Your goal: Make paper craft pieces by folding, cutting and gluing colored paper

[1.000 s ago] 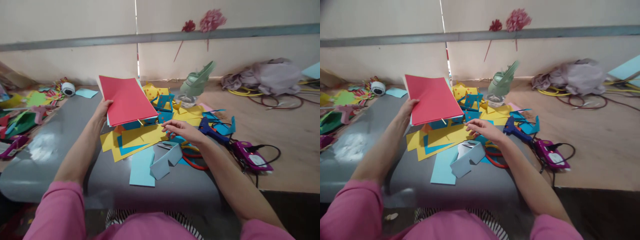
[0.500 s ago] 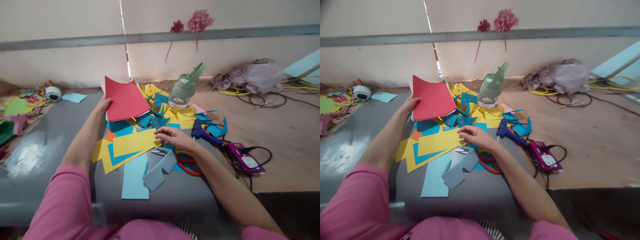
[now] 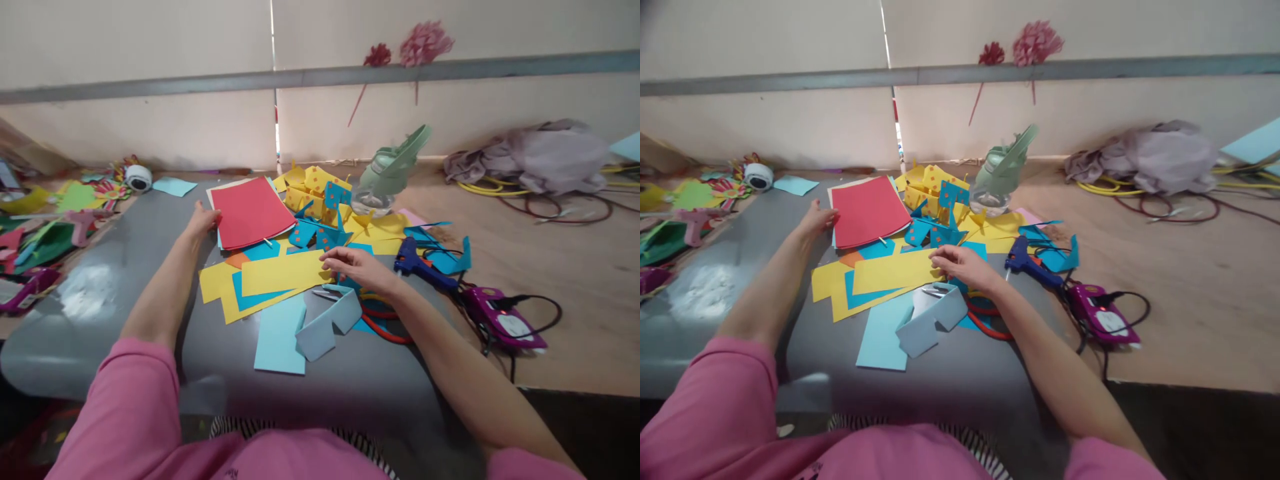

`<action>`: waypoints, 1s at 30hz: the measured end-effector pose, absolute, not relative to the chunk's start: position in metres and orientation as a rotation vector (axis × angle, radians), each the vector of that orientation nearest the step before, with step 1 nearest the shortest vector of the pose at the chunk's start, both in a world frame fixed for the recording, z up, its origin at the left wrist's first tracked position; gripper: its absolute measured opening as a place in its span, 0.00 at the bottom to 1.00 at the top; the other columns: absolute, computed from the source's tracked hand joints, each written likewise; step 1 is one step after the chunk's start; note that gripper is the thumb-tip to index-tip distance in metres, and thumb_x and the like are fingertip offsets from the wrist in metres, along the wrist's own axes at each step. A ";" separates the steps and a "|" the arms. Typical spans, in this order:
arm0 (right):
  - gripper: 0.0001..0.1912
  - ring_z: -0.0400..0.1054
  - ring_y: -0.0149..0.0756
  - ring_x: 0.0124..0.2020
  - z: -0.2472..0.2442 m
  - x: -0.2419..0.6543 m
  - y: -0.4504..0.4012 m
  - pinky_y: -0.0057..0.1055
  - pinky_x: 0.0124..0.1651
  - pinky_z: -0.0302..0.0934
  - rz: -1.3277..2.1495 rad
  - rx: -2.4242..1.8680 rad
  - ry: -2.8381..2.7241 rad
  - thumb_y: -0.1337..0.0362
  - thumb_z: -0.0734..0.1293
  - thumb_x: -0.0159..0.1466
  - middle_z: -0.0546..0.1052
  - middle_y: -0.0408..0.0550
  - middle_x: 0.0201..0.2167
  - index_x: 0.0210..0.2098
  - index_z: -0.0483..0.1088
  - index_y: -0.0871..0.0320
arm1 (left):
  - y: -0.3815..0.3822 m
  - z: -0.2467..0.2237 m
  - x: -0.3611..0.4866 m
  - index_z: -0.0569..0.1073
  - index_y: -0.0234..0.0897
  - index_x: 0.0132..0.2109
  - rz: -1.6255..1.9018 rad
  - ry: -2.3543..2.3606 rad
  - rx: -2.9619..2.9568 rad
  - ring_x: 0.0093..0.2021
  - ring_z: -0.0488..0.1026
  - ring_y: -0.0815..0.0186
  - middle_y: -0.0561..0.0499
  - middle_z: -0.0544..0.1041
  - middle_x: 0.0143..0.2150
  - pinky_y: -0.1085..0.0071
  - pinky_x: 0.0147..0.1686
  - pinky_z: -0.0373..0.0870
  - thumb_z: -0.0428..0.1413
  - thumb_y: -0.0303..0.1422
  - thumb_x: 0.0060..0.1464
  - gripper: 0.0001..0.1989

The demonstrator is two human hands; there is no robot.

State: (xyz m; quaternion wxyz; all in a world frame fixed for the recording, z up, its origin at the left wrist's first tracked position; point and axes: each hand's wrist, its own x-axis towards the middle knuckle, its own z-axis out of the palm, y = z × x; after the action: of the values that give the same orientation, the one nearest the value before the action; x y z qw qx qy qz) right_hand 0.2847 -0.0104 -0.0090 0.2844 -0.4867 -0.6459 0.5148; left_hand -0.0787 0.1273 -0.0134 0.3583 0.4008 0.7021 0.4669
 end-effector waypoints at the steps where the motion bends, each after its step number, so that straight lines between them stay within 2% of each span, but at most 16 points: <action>1: 0.24 0.71 0.32 0.30 -0.008 0.285 -0.011 0.30 0.32 0.66 1.357 -1.306 -1.741 0.43 0.71 0.57 0.79 0.48 0.35 0.40 0.74 0.56 | 0.123 -0.009 -0.082 0.57 0.35 0.68 1.196 1.840 1.047 0.42 0.78 0.62 0.48 0.76 0.41 0.72 0.36 0.75 0.58 0.24 0.53 0.36; 3: 0.23 0.72 0.33 0.31 -0.004 0.287 -0.012 0.30 0.33 0.67 1.297 -1.306 -1.768 0.44 0.71 0.58 0.78 0.46 0.33 0.40 0.75 0.56 | 0.107 -0.001 -0.086 0.60 0.37 0.68 1.176 1.871 1.129 0.50 0.76 0.59 0.45 0.76 0.49 0.71 0.41 0.74 0.59 0.26 0.54 0.35; 5: 0.21 0.72 0.33 0.31 0.003 0.290 -0.014 0.31 0.36 0.68 1.215 -1.285 -1.794 0.45 0.71 0.58 0.78 0.45 0.32 0.40 0.75 0.56 | 0.081 0.009 -0.079 0.66 0.38 0.64 1.134 1.845 1.333 0.55 0.74 0.58 0.41 0.74 0.57 0.69 0.46 0.74 0.57 0.29 0.57 0.28; 7: 0.21 0.73 0.34 0.34 0.011 0.293 -0.016 0.32 0.39 0.68 1.137 -1.274 -1.827 0.46 0.71 0.59 0.80 0.45 0.35 0.42 0.76 0.55 | 0.044 0.019 -0.061 0.75 0.40 0.54 1.050 1.705 1.463 0.51 0.76 0.61 0.46 0.78 0.53 0.69 0.47 0.73 0.58 0.35 0.58 0.17; 8: 0.21 0.73 0.34 0.35 0.015 0.293 -0.017 0.32 0.40 0.68 1.119 -1.280 -1.840 0.46 0.71 0.60 0.80 0.45 0.36 0.43 0.76 0.55 | 0.024 0.024 -0.048 0.77 0.39 0.51 0.888 1.580 1.642 0.49 0.76 0.60 0.46 0.80 0.49 0.67 0.47 0.73 0.57 0.39 0.59 0.16; 10: 0.21 0.73 0.35 0.36 0.021 0.292 -0.019 0.33 0.41 0.67 1.101 -1.283 -1.867 0.46 0.70 0.61 0.80 0.46 0.37 0.43 0.77 0.55 | -0.016 0.033 -0.023 0.79 0.39 0.47 0.612 1.409 1.941 0.45 0.77 0.60 0.47 0.82 0.45 0.65 0.47 0.73 0.55 0.48 0.59 0.19; 11: 0.21 0.73 0.36 0.37 0.024 0.290 -0.021 0.34 0.42 0.67 1.094 -1.283 -1.897 0.46 0.70 0.60 0.81 0.47 0.37 0.43 0.77 0.55 | -0.032 0.035 -0.012 0.79 0.40 0.46 0.536 1.362 2.048 0.45 0.77 0.60 0.47 0.82 0.45 0.65 0.47 0.73 0.54 0.48 0.60 0.20; 13: 0.21 0.73 0.38 0.38 0.029 0.286 -0.026 0.35 0.43 0.67 1.059 -1.279 -2.003 0.46 0.70 0.60 0.81 0.47 0.38 0.43 0.77 0.55 | -0.050 0.033 0.002 0.79 0.41 0.50 0.484 1.309 2.235 0.49 0.77 0.58 0.46 0.82 0.49 0.63 0.52 0.72 0.52 0.47 0.62 0.19; 15: 0.21 0.73 0.40 0.39 0.034 0.282 -0.032 0.36 0.44 0.66 0.999 -1.291 -2.131 0.45 0.70 0.60 0.81 0.48 0.38 0.43 0.78 0.54 | -0.045 0.022 0.003 0.76 0.40 0.56 0.527 1.374 2.395 0.59 0.72 0.54 0.44 0.76 0.59 0.58 0.60 0.67 0.55 0.43 0.62 0.20; 19: 0.22 0.73 0.41 0.41 0.033 0.280 -0.040 0.36 0.45 0.66 0.949 -1.334 -2.216 0.44 0.67 0.62 0.82 0.49 0.41 0.42 0.79 0.54 | 0.004 -0.002 -0.019 0.66 0.36 0.66 0.529 1.787 2.371 0.73 0.56 0.44 0.35 0.63 0.71 0.51 0.70 0.52 0.61 0.34 0.55 0.33; 22: 0.23 0.73 0.42 0.43 0.020 0.281 -0.034 0.37 0.46 0.67 1.044 -1.311 -2.086 0.43 0.68 0.61 0.81 0.49 0.42 0.42 0.78 0.55 | 0.035 -0.013 -0.025 0.61 0.33 0.70 0.484 1.909 2.301 0.73 0.53 0.41 0.31 0.59 0.72 0.49 0.70 0.50 0.62 0.34 0.54 0.38; 26: 0.25 0.73 0.39 0.38 0.002 0.282 -0.022 0.36 0.43 0.69 1.137 -1.295 -1.847 0.42 0.69 0.59 0.80 0.48 0.37 0.43 0.76 0.56 | 0.051 -0.018 -0.010 0.60 0.32 0.70 0.366 1.921 2.361 0.73 0.54 0.40 0.30 0.58 0.73 0.49 0.68 0.54 0.57 0.33 0.58 0.35; 30: 0.24 0.72 0.37 0.35 -0.004 0.283 -0.023 0.35 0.41 0.67 1.049 -1.326 -1.836 0.42 0.69 0.60 0.79 0.47 0.33 0.41 0.76 0.56 | 0.058 -0.020 0.001 0.64 0.36 0.67 0.290 1.913 2.381 0.65 0.67 0.46 0.34 0.69 0.65 0.55 0.61 0.65 0.52 0.30 0.61 0.27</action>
State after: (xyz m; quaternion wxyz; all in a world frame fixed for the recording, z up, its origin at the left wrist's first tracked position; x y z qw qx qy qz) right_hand 0.2828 -0.0229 -0.0039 0.3171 -0.5039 -0.6976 0.3986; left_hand 0.0011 0.0580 -0.0204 0.0369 0.7755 0.6231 0.0945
